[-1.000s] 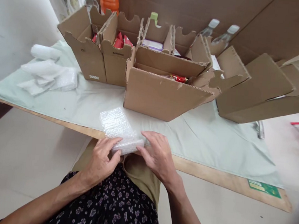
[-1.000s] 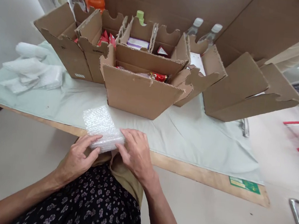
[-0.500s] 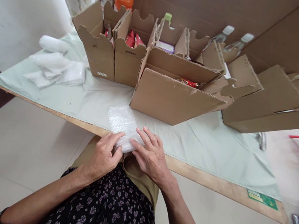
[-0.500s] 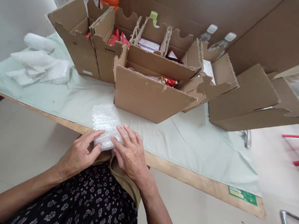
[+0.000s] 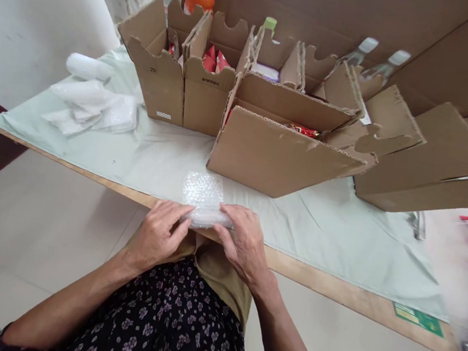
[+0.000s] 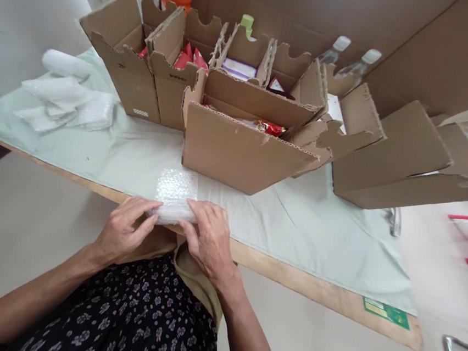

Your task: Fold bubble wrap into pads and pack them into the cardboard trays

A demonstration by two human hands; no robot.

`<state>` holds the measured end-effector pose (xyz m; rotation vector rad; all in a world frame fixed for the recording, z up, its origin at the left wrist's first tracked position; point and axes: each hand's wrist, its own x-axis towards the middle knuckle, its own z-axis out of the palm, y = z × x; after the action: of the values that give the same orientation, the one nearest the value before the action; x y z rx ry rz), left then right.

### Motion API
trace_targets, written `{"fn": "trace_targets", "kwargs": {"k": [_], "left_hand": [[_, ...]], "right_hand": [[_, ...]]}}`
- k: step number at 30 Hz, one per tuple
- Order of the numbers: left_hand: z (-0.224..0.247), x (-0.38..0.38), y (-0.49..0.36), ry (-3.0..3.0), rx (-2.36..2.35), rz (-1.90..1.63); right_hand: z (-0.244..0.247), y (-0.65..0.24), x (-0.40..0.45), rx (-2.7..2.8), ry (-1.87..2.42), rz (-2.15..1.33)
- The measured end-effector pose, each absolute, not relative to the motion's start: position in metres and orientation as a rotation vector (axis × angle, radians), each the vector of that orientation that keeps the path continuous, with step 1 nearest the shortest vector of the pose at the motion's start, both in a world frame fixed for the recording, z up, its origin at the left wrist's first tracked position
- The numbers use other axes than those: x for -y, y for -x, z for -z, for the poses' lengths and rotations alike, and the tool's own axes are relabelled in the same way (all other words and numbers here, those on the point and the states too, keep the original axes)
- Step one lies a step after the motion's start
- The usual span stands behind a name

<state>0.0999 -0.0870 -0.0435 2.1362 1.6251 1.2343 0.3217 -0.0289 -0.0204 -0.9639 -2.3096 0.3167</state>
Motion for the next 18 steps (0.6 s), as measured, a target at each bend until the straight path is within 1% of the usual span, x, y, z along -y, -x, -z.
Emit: {"fn": "trace_targets", "kwargs": {"k": [3,7,10,13,18], "left_hand": [[0.047,0.062,-0.094,-2.067,-1.750,-1.200],[0.048,0.039,-0.088,-2.033,-1.865,-1.157],[0.042,0.042,-0.086,-1.882,-1.883,-1.284],[0.032,0.062,-0.088,-1.616,-1.858,-1.411],[0.021,0.093,-0.097,-1.251,-1.681,-1.330]], "right_hand": [[0.022,-0.320,0.032,2.286,0.990,-0.174],[0.028,-0.308,0.023,2.490,0.968,-0.123],[0.036,-0.299,0.009,2.532,1.028,-0.174],[0.042,-0.295,-0.001,2.372,1.076,-0.266],[0.036,-0.301,0.006,2.092,1.101,-0.450]]}}
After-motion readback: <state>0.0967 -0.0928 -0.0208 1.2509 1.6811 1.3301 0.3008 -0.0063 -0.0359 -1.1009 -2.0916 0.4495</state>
